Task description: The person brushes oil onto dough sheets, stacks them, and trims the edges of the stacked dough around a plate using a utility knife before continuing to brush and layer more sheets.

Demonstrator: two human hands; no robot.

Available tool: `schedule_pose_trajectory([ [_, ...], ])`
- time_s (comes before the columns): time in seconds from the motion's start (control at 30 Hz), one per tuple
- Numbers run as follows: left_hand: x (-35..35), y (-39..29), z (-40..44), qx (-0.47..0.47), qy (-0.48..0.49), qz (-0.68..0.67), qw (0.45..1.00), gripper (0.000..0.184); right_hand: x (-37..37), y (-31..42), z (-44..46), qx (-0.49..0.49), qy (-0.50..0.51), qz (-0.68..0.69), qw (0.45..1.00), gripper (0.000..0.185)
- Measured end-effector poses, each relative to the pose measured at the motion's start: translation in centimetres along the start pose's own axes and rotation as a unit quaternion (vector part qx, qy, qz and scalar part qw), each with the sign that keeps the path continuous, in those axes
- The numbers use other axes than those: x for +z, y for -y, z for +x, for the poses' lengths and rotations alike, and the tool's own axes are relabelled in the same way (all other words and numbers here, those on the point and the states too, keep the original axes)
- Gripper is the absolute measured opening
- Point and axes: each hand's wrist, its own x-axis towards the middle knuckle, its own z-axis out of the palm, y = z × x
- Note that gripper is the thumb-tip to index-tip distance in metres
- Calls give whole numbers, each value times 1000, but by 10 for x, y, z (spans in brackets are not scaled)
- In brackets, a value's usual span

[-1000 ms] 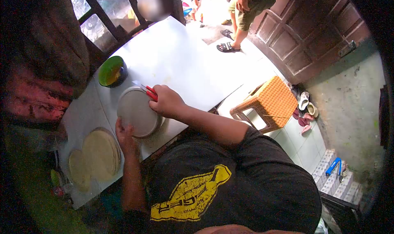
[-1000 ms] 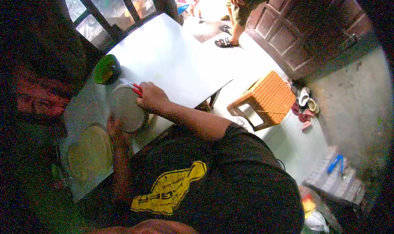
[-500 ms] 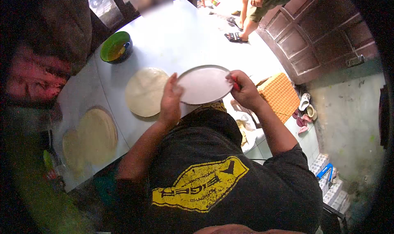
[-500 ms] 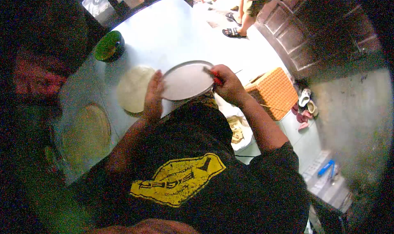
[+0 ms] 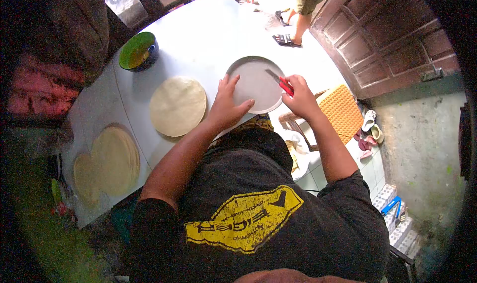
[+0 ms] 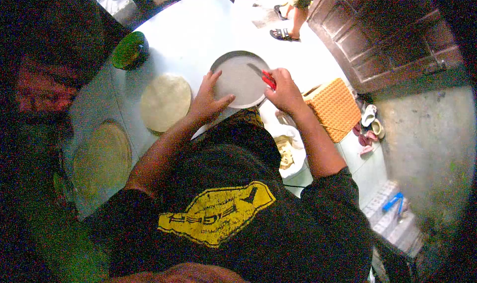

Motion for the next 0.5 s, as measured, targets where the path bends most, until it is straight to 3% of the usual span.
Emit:
schedule_pose_trajectory([
  [0.03,0,1,0,0,0,0,1000,77,-2,12,5,46,4,9,999,34],
  [0.17,-7,-1,-2,31,-17,18,999,75,25,13,32,-4,-4,-2,1000,33],
  [0.33,-61,-2,-48,78,13,56,995,59,63,12,56,-49,-33,-150,987,32],
  [0.43,-89,20,-77,74,-22,110,991,57,61,24,55,-51,-20,-200,978,31],
  [0.5,-101,34,-94,15,-43,156,987,57,60,28,53,-49,-6,-221,974,31],
])
